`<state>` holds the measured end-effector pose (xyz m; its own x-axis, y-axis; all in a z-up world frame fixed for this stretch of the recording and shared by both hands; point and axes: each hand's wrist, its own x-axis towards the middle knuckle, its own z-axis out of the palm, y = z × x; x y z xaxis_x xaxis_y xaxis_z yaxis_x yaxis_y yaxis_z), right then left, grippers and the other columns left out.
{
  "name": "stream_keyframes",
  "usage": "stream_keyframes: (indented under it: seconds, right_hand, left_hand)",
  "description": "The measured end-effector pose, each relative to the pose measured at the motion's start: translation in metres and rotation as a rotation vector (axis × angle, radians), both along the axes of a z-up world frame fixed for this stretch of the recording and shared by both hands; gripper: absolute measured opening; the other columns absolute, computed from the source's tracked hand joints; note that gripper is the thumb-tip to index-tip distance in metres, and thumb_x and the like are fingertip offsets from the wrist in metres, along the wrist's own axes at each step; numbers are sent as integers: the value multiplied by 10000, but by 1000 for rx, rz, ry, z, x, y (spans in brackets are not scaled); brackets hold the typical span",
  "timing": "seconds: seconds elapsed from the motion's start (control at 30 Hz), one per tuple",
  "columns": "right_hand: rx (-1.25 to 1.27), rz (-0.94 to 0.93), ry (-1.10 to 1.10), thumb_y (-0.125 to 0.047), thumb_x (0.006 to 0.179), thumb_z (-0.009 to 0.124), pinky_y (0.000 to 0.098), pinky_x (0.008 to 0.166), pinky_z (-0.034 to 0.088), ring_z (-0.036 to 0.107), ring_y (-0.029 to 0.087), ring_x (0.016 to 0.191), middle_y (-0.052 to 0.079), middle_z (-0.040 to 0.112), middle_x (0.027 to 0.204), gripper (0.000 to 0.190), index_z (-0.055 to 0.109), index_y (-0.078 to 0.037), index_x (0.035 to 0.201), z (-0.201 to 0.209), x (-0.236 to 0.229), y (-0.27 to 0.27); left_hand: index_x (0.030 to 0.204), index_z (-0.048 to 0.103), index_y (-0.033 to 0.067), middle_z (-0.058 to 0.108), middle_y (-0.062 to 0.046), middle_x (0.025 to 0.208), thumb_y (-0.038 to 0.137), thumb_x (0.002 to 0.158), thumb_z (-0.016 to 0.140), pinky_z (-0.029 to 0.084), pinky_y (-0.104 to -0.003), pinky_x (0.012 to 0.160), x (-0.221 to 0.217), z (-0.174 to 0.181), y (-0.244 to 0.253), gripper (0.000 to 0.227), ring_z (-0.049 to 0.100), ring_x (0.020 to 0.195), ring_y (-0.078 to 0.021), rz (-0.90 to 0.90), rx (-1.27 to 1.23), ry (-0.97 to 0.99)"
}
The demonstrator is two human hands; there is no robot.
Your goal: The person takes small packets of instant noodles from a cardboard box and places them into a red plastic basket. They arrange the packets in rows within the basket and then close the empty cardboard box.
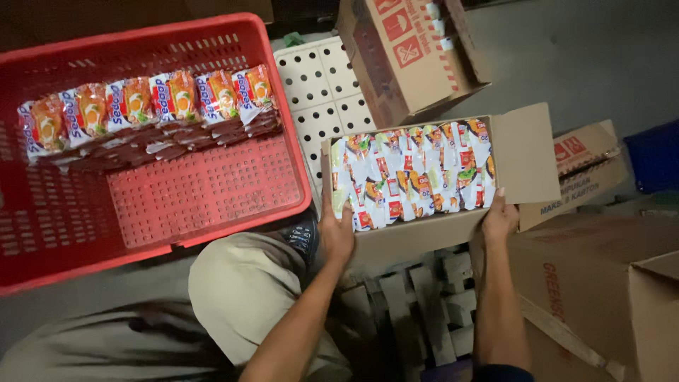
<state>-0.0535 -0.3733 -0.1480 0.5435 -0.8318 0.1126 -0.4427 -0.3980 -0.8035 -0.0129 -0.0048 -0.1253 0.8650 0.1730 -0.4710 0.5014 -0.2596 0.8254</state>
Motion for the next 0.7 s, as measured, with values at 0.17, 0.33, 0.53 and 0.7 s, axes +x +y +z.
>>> stream_keyframes:
  seconds: [0.17, 0.33, 0.53, 0.7]
  right_hand:
    - [-1, 21, -65, -374, 1202, 735, 483, 1016, 519, 698, 274, 1186, 229, 781, 1204, 327, 819, -71, 1293, -22, -8, -12]
    - [-49, 42, -199, -267, 1188, 766, 417, 921, 531, 644, 187, 1014, 243, 783, 1062, 274, 846, -6, 1212, -27, -14, -8]
    - [-72, 12, -154, -343, 1193, 789, 433, 764, 482, 507, 217, 782, 182, 610, 765, 436, 804, 39, 983, -30, -12, -13]
    - [10, 45, -114, -380, 1221, 741, 433, 917, 511, 613, 207, 984, 247, 761, 1025, 421, 812, 34, 1198, -30, -22, -13]
  left_hand:
    - [1690, 450, 119, 610, -306, 1557, 374, 1028, 662, 514, -599, 1124, 10, -8, 8, 741, 603, 1397, -518, 9, 42, -79]
    - [1641, 553, 146, 642, -266, 1542, 448, 963, 748, 493, -571, 1174, 7, -2, 7, 767, 610, 1406, -483, 74, 49, -61]
    - [1638, 579, 291, 706, -226, 1476, 558, 1073, 544, 493, -552, 1186, 3, 16, 8, 625, 641, 1375, -491, 141, 15, 116]
    - [1576, 614, 138, 789, -360, 1073, 467, 1150, 361, 573, -625, 987, 12, 47, 16, 595, 755, 1134, -514, -98, 200, 29]
